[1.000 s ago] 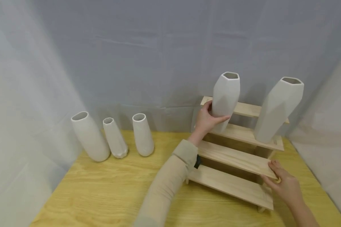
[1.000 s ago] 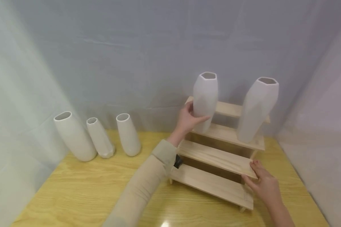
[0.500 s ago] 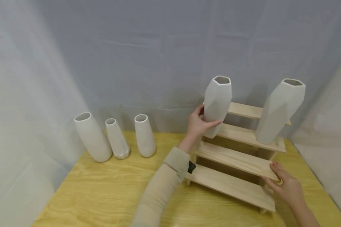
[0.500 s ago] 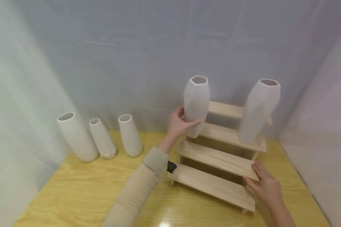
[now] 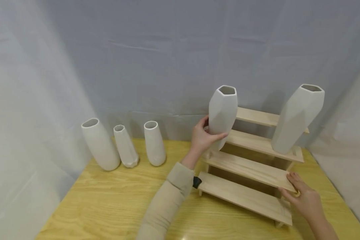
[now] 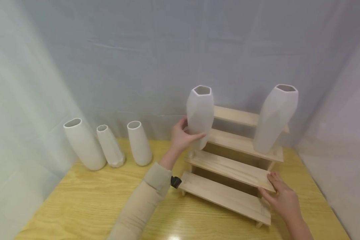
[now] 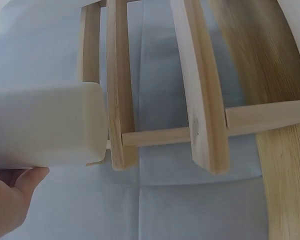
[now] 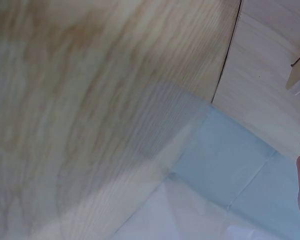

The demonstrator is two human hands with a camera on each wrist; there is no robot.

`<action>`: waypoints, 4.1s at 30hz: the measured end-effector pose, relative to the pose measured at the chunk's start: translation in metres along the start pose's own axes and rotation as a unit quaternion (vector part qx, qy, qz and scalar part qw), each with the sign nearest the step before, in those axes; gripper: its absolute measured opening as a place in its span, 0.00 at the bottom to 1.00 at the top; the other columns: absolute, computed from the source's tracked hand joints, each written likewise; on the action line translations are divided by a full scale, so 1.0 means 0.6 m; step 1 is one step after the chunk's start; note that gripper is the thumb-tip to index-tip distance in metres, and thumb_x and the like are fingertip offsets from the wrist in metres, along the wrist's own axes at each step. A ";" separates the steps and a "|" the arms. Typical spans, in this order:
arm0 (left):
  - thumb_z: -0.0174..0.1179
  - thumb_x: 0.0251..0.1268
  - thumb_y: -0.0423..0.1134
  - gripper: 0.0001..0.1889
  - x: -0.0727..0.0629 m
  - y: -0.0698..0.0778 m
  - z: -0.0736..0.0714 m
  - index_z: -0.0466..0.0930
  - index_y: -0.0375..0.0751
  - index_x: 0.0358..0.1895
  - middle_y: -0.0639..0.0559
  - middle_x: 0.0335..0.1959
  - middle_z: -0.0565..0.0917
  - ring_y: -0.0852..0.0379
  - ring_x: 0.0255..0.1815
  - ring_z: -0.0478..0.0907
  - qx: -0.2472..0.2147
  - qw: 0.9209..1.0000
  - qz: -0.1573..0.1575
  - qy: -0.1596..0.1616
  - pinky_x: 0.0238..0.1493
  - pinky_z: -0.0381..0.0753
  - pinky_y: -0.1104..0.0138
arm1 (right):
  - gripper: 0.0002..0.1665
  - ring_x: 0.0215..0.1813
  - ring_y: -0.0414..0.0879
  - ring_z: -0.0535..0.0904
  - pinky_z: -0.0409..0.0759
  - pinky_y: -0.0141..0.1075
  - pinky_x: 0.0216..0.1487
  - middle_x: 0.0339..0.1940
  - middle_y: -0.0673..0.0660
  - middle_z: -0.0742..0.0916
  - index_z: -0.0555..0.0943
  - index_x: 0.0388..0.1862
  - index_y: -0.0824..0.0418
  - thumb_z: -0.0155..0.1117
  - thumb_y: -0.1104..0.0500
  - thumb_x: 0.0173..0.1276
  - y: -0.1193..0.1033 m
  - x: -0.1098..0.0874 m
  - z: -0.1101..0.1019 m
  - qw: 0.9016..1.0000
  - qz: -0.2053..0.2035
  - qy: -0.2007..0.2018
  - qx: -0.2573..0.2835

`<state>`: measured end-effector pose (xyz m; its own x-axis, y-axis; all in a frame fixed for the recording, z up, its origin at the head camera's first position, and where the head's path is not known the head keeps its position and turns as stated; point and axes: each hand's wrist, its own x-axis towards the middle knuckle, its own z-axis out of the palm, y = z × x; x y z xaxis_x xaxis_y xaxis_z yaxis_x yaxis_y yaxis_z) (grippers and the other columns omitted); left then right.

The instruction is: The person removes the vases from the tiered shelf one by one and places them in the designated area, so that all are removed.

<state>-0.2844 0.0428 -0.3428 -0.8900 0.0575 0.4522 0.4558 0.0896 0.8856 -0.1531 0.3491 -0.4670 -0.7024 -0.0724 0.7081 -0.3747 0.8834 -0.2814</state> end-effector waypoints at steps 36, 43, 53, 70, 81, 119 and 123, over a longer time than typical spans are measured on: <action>0.74 0.30 0.31 0.38 -0.102 -0.070 -0.162 0.67 0.32 0.53 0.43 0.45 0.73 0.49 0.48 0.71 0.036 0.994 -0.004 0.103 0.49 0.74 0.61 | 0.33 0.53 0.16 0.53 0.72 0.43 0.20 0.44 0.71 0.78 0.78 0.42 0.74 0.74 0.55 0.38 0.006 0.004 -0.005 1.000 0.004 -0.002 0.000; 0.72 0.31 0.26 0.38 -0.123 -0.082 -0.215 0.64 0.30 0.53 0.39 0.46 0.71 0.46 0.48 0.70 0.036 0.992 -0.019 0.115 0.49 0.73 0.57 | 0.32 0.53 0.15 0.53 0.72 0.43 0.20 0.44 0.71 0.78 0.78 0.42 0.74 0.74 0.55 0.39 0.007 0.008 -0.004 1.000 0.000 -0.004 0.003; 0.71 0.32 0.25 0.36 -0.161 -0.081 -0.295 0.63 0.25 0.51 0.35 0.46 0.71 0.45 0.48 0.68 0.100 0.982 -0.040 0.155 0.51 0.72 0.55 | 0.33 0.53 0.16 0.52 0.72 0.42 0.19 0.44 0.71 0.78 0.77 0.42 0.74 0.73 0.54 0.41 0.009 0.008 -0.003 1.000 0.002 -0.017 -0.004; 0.70 0.35 0.26 0.37 -0.205 -0.129 -0.423 0.61 0.26 0.53 0.37 0.47 0.70 0.50 0.46 0.66 0.168 0.953 -0.091 0.234 0.45 0.70 0.57 | 0.32 0.50 0.16 0.52 0.64 0.26 0.11 0.46 0.72 0.77 0.77 0.45 0.74 0.71 0.53 0.44 0.005 0.008 -0.006 0.999 0.023 -0.032 0.005; 0.70 0.35 0.26 0.39 -0.215 -0.139 -0.465 0.59 0.28 0.55 0.35 0.52 0.67 0.42 0.52 0.65 0.172 0.939 -0.136 0.264 0.53 0.67 0.51 | 0.32 0.52 0.14 0.51 0.68 0.27 0.14 0.45 0.72 0.77 0.77 0.43 0.75 0.72 0.52 0.44 0.004 0.011 -0.009 0.999 0.021 -0.036 0.007; 0.67 0.38 0.23 0.42 -0.231 -0.171 -0.496 0.49 0.23 0.58 0.28 0.55 0.59 0.33 0.56 0.60 0.172 0.942 -0.170 0.233 0.55 0.62 0.45 | 0.33 0.53 0.15 0.52 0.70 0.27 0.15 0.45 0.71 0.78 0.78 0.43 0.74 0.74 0.55 0.40 0.012 0.004 0.000 1.000 0.016 -0.025 0.006; 0.67 0.37 0.23 0.41 -0.228 -0.172 -0.496 0.51 0.22 0.56 0.28 0.53 0.61 0.34 0.54 0.61 0.189 0.941 -0.161 0.231 0.54 0.63 0.46 | 0.33 0.52 0.15 0.51 0.72 0.31 0.16 0.45 0.72 0.78 0.77 0.43 0.74 0.73 0.54 0.41 0.010 0.005 -0.001 1.000 0.019 -0.024 0.005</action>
<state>-0.2131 -0.2700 -0.4646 -0.8521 -0.4642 0.2415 0.0550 0.3795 0.9235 -0.1572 0.3544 -0.4665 -0.7446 -0.0607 0.6648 -0.3529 0.8811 -0.3147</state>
